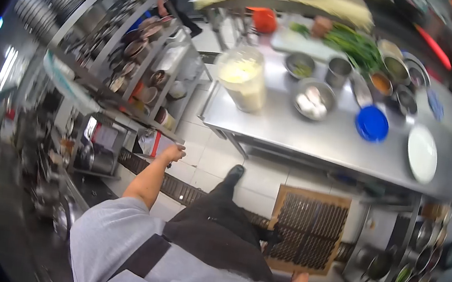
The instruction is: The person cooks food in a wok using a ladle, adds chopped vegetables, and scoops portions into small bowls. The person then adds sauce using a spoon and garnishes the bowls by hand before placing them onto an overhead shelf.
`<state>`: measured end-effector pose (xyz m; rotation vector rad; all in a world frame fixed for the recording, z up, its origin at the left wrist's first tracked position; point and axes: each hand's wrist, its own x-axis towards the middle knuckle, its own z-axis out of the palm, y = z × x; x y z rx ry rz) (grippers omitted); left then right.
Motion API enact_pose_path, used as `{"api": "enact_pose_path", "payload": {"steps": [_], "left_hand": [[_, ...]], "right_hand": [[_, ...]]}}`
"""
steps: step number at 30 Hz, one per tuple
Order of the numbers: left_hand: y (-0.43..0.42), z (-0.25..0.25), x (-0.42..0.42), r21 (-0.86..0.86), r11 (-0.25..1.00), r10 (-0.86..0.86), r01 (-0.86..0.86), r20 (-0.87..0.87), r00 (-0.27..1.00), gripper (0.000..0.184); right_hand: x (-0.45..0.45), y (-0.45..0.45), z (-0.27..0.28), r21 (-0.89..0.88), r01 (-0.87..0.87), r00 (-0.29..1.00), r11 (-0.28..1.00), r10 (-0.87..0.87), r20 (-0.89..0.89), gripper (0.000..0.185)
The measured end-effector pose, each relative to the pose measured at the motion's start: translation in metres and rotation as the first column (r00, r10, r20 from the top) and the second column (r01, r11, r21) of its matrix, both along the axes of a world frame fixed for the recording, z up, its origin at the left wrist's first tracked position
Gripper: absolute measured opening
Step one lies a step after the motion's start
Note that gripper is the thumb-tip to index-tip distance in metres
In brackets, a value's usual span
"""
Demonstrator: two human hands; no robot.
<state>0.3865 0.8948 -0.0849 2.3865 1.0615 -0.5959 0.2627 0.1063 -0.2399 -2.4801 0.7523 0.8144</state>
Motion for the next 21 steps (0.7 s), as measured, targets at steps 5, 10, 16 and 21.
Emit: {"api": "enact_pose_path", "payload": {"steps": [5, 10, 16, 21], "left_hand": [[0.085, 0.049, 0.024, -0.105, 0.963, 0.264, -0.248, 0.557, 0.787, 0.036], [0.255, 0.163, 0.112, -0.032, 0.943, 0.175, -0.33, 0.894, 0.412, 0.027], [0.423, 0.346, 0.2, 0.285, 0.87, -0.181, -0.402, 0.943, 0.278, 0.04], [0.574, 0.445, 0.255, 0.595, 0.66, -0.4, -0.46, 0.796, 0.455, 0.03]], "right_hand": [[0.145, 0.096, 0.109, -0.159, -0.136, 0.96, 0.978, 0.17, 0.224, 0.022], [0.228, 0.251, 0.137, -0.178, -0.195, 0.93, 0.965, 0.239, 0.279, 0.023], [0.234, 0.418, 0.141, -0.135, -0.354, 0.891, 0.926, 0.377, 0.251, 0.019], [0.28, 0.526, 0.212, -0.146, -0.252, 0.936, 0.957, 0.279, 0.214, 0.019]]}}
